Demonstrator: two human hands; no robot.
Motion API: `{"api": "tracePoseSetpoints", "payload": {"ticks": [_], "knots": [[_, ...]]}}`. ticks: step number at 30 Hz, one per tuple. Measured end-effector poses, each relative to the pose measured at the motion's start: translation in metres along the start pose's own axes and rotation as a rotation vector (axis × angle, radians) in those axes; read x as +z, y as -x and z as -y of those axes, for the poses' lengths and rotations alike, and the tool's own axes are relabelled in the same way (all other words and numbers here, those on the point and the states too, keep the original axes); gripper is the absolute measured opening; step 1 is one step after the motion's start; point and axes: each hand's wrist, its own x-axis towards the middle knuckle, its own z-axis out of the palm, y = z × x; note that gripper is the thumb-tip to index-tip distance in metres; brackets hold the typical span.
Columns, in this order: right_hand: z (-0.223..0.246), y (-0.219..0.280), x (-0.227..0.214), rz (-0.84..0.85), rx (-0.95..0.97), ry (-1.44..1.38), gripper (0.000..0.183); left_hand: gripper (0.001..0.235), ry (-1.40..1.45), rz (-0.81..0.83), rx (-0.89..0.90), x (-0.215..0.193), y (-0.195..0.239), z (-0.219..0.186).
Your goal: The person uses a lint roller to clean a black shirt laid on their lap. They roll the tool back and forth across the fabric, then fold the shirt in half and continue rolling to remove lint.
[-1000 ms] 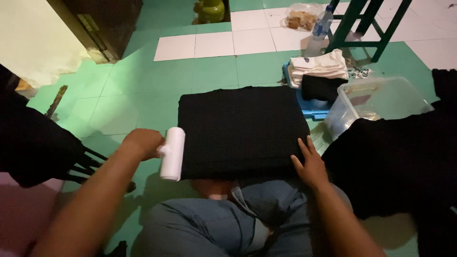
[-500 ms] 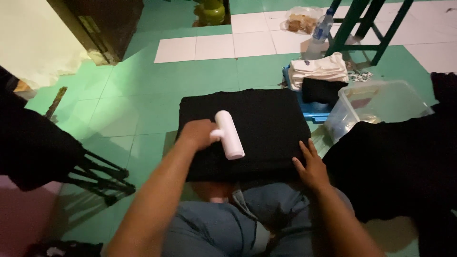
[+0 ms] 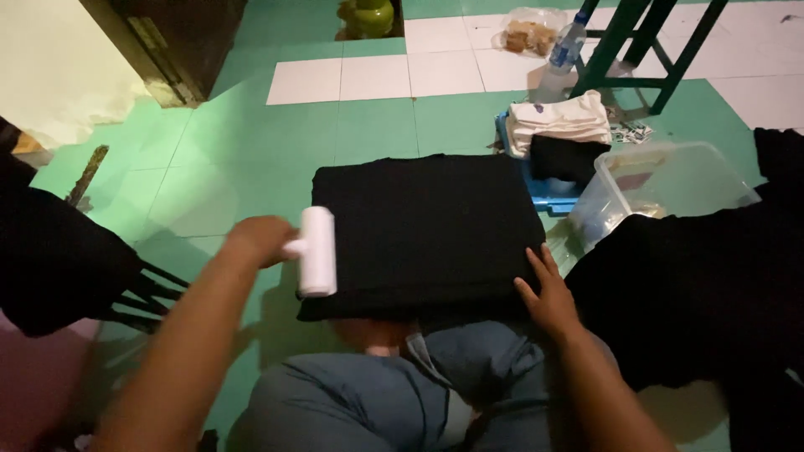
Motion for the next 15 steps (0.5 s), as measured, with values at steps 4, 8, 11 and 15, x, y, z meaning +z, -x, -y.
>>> {"api": "tracePoseSetpoints", "payload": {"ticks": [4,8,11,15], "knots": [[-0.004,0.001,0.001,0.0,0.008,-0.023,0.066,0.031,-0.104,0.061,-0.143,0.059,-0.017,0.08],[0.001,0.002,-0.002,-0.005,-0.002,-0.054,0.065,0.037,0.063,-0.081,-0.171,0.008,0.022,0.058],[0.001,0.005,-0.003,0.002,0.012,-0.06,0.066,0.043,0.269,-0.269,-0.002,-0.035,0.032,0.004],[-0.002,0.002,-0.001,-0.004,0.003,-0.054,0.066,0.036,0.34,-0.378,0.26,-0.054,-0.011,-0.087]]}}
